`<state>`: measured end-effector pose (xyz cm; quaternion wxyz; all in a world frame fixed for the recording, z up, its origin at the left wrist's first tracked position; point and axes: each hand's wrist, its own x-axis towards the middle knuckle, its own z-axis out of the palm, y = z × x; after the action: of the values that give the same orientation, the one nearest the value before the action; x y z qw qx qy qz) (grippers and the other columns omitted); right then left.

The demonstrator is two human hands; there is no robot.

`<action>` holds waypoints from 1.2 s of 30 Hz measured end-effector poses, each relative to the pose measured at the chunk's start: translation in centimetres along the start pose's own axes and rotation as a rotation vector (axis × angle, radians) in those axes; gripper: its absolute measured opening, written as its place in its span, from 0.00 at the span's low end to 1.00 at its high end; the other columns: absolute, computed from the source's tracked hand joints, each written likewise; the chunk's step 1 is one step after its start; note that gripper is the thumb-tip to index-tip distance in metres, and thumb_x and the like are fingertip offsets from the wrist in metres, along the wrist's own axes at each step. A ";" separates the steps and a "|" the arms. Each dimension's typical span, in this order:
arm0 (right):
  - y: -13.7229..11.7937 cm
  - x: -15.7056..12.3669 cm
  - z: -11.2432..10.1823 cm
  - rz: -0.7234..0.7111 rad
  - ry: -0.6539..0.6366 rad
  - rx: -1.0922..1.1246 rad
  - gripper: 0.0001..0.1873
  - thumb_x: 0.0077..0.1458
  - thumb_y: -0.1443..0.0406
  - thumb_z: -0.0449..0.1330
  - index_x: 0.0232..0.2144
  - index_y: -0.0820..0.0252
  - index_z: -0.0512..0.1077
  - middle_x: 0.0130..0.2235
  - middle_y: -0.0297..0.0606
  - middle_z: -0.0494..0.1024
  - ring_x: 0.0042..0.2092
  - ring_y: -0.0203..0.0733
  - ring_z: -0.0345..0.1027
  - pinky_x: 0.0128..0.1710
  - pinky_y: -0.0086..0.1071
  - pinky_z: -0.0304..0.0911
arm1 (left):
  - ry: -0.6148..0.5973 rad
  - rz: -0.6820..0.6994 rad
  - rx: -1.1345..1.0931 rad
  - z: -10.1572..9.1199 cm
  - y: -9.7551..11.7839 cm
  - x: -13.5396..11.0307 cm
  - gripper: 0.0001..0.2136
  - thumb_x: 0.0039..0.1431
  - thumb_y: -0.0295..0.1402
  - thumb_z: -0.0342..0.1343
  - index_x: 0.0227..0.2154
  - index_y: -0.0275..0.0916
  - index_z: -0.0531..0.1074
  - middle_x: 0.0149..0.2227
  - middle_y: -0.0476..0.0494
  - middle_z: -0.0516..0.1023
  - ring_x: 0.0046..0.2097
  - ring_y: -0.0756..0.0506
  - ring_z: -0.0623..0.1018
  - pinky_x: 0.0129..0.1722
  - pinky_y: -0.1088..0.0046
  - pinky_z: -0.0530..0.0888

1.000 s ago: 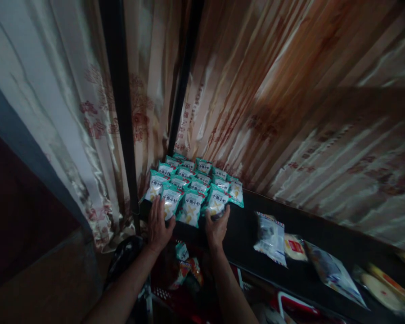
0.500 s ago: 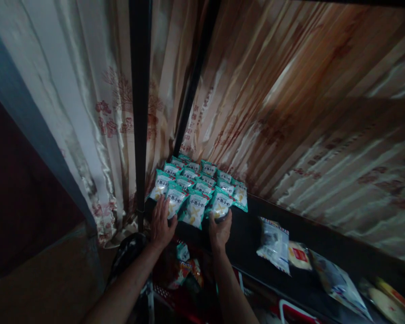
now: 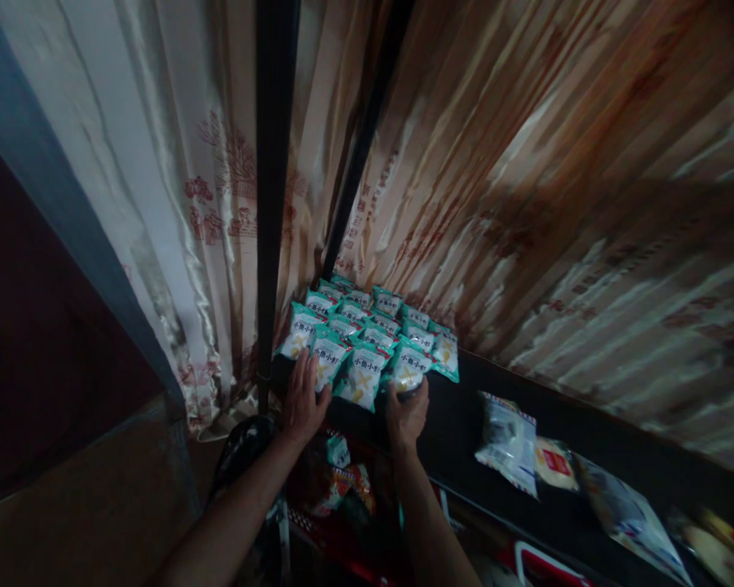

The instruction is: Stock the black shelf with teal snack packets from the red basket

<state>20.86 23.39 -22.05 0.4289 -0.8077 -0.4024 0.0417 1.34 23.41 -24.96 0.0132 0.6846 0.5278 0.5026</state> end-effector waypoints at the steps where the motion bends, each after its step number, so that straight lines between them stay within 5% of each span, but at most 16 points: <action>1: 0.0 0.0 0.0 -0.001 0.001 0.002 0.44 0.48 0.48 0.53 0.60 0.72 0.54 0.53 0.61 0.67 0.54 0.62 0.62 0.51 0.50 0.57 | 0.002 0.002 0.001 0.0 0.0 0.0 0.28 0.63 0.34 0.47 0.64 0.38 0.47 0.64 0.32 0.55 0.66 0.40 0.55 0.61 0.58 0.61; 15: 0.3 0.0 0.1 -0.006 0.001 0.030 0.45 0.46 0.48 0.53 0.60 0.72 0.55 0.53 0.61 0.67 0.54 0.62 0.61 0.51 0.49 0.57 | -0.027 -0.014 0.035 -0.1 -0.1 -0.3 0.34 0.62 0.40 0.48 0.65 0.35 0.39 0.67 0.30 0.44 0.67 0.36 0.47 0.62 0.52 0.56; 24: 0.9 0.1 0.3 0.001 0.012 0.038 0.46 0.47 0.47 0.55 0.61 0.70 0.54 0.53 0.59 0.67 0.53 0.61 0.62 0.50 0.49 0.59 | 0.042 0.016 0.050 -0.5 0.2 0.1 0.34 0.61 0.39 0.49 0.65 0.35 0.40 0.66 0.29 0.47 0.67 0.36 0.48 0.61 0.54 0.57; 36: 0.1 -0.4 0.0 -0.103 0.167 0.075 0.48 0.48 0.42 0.52 0.60 0.72 0.55 0.60 0.62 0.57 0.62 0.64 0.49 0.57 0.57 0.48 | -0.013 0.014 0.048 -0.7 0.3 0.3 0.30 0.63 0.38 0.46 0.65 0.37 0.43 0.67 0.32 0.45 0.67 0.37 0.48 0.61 0.54 0.56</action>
<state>20.64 23.07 -22.25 0.4926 -0.7699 -0.4044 -0.0328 1.10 23.15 -24.26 -0.0034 0.6916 0.5347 0.4855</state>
